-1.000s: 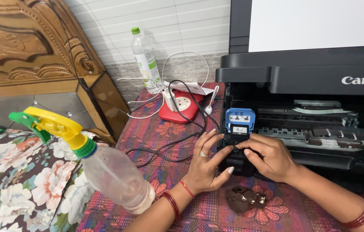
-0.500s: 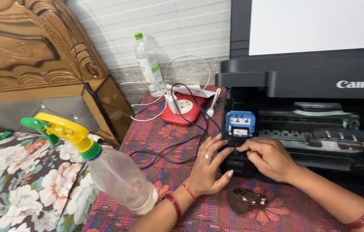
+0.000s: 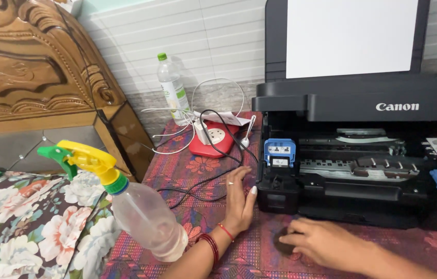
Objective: The person opens the printer, removes a crumpled piece of paper from the paper path, and then loads a fresh sheet of paper into the input tray.
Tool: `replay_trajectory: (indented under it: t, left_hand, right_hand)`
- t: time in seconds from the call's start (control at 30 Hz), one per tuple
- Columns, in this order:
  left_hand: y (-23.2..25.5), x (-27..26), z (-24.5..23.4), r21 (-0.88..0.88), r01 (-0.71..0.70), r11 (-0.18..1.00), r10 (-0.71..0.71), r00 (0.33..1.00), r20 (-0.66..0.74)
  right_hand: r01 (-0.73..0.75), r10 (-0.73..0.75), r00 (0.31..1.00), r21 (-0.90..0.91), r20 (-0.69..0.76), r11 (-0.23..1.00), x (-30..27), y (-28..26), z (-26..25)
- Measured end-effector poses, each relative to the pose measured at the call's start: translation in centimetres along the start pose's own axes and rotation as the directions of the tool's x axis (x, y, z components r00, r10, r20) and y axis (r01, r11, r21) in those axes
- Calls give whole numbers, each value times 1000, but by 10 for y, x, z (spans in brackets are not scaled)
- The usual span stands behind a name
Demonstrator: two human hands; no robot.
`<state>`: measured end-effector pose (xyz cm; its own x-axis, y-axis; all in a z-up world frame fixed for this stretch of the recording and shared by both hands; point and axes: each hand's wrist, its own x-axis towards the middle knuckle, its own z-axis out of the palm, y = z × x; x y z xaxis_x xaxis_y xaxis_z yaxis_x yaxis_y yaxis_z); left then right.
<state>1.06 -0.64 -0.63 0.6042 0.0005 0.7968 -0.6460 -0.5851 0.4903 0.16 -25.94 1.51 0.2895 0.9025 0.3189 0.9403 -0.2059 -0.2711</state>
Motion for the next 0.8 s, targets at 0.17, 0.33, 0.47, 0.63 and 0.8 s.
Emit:
replay_trajectory:
  t: [0.17,0.33,0.47,0.63,0.8]
  left_hand:
    - [6,0,-2,-23,-33,999,34,998,55]
    - [10,1,-4,-20,-68,998,69,995,78]
    - [13,3,-7,-13,-68,998,69,993,92]
    - [12,3,-3,-12,-48,999,49,994,94]
    - [7,0,-1,-37,-25,999,28,996,84]
  right_hand:
    - [-259,228,913,-51,-339,964,17,8,-59]
    - [-210,107,905,-212,-413,954,70,26,-65]
    - [-128,58,918,-155,-392,980,51,28,-61]
    - [-311,219,900,-202,-377,929,29,16,-59]
    - [-193,141,939,-141,-313,971,36,12,-61]
